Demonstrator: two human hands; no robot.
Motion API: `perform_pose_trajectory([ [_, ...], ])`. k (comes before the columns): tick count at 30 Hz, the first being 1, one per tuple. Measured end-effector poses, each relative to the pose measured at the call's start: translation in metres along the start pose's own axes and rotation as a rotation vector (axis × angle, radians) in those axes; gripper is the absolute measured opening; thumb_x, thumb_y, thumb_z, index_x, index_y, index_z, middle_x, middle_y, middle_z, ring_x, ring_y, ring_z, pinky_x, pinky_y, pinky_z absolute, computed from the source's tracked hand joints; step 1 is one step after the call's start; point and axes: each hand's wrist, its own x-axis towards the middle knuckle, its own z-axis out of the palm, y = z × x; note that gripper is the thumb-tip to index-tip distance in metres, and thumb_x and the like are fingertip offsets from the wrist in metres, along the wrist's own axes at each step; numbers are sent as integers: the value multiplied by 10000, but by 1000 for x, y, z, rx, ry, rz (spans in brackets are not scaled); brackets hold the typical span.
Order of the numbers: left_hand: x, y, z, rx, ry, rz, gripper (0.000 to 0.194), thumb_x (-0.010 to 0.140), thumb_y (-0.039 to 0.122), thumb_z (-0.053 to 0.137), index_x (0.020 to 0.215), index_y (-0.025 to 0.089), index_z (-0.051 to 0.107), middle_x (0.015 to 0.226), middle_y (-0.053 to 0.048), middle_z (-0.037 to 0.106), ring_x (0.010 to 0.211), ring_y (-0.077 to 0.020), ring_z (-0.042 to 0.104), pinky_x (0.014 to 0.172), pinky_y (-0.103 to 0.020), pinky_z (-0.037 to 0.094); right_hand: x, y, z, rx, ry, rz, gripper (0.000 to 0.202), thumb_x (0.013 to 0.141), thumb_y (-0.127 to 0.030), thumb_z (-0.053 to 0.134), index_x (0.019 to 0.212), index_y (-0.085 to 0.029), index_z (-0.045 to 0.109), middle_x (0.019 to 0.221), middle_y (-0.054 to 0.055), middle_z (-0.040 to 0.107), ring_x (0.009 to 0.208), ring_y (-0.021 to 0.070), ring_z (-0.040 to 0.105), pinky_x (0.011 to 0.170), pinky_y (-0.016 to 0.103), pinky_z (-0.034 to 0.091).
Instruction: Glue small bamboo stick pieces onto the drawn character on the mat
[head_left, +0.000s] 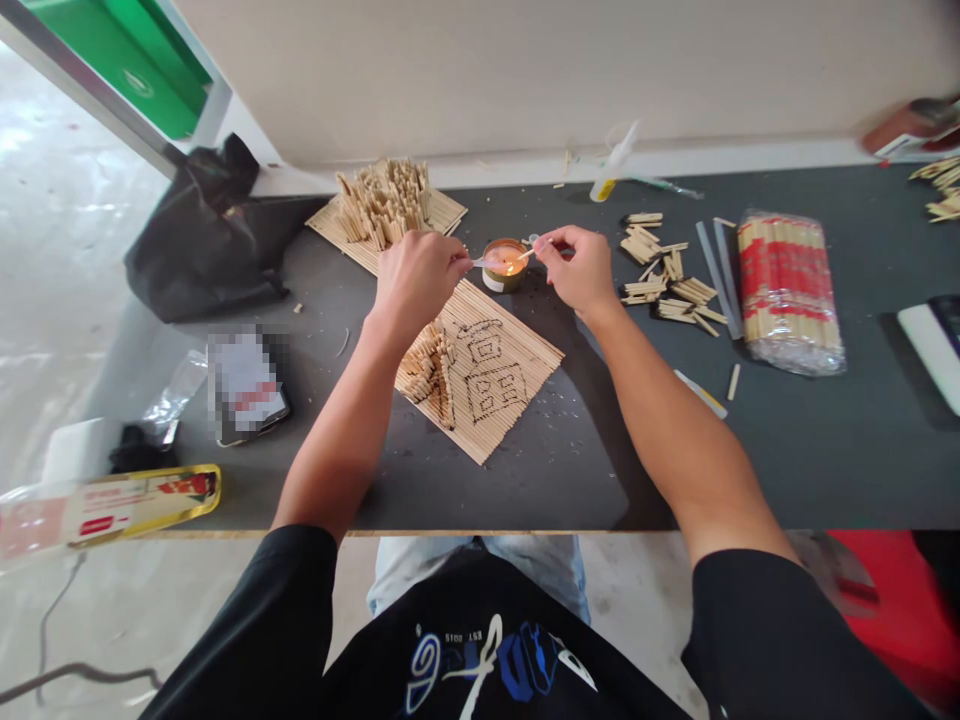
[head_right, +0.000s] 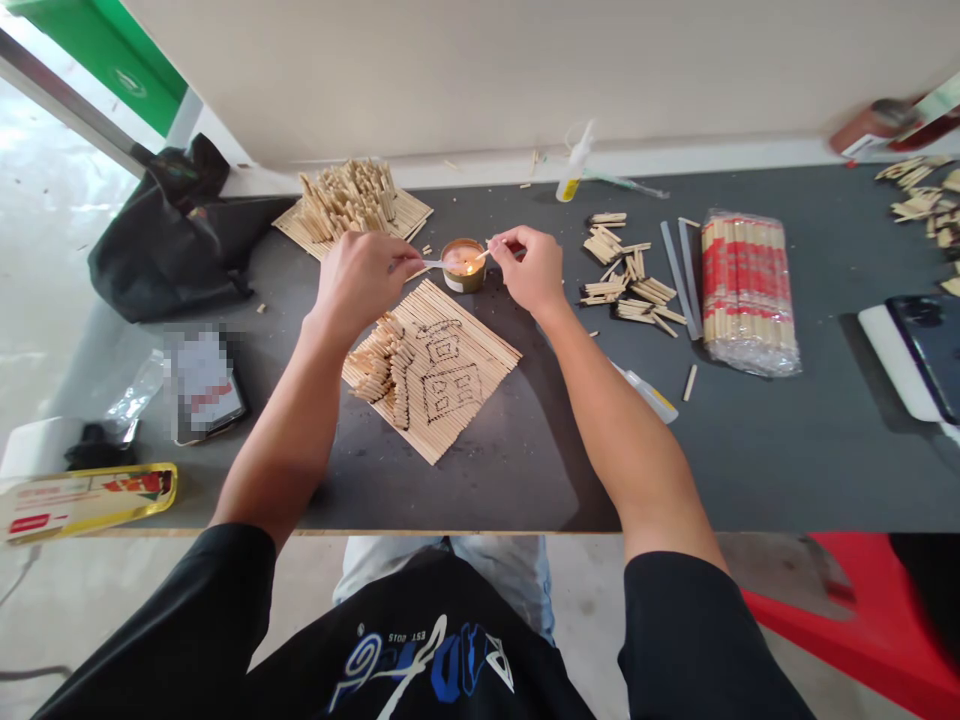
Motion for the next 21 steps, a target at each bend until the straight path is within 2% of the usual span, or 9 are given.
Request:
perform_pose_trajectory([
  [5,-1,4,-2,-1,-20,6,439,952,509,393,1146,319,737,1079,-62,711,965,-245,580,819,-450,436,0,3,1,1,-1,0,400,936,-597,632,945,-212,743,941,78,746,872,238,715,857,407,589],
  [11,-1,5,-5,-51,-51,-24,528,926,619,355,1162,320,720,1098,-44,708,1005,-229,546,864,-442,403,0,4,1,-1,4,-3,434,939,-621,619,948,-205,742,930,83,742,869,243,713,857,413,586],
  [14,0,2,-7,-53,-44,-43,516,912,614,365,1156,333,722,1129,-44,710,1021,-245,563,875,-446,402,0,2,0,-15,-7,9,451,946,-642,599,955,-213,738,939,81,741,877,243,713,856,406,587],
  [18,0,-2,-9,-50,-49,-44,530,918,622,349,1167,331,715,1128,-12,717,991,-222,546,866,-427,400,1,0,-1,-33,-14,2,494,940,-681,588,954,-209,735,919,95,734,879,253,708,865,415,579],
  [21,1,-3,-7,-47,-34,-22,505,926,577,353,1146,321,728,1101,-24,717,964,-223,555,847,-431,406,2,2,-1,-61,-28,17,530,931,-715,575,984,-214,738,920,98,730,895,264,705,884,425,572],
])
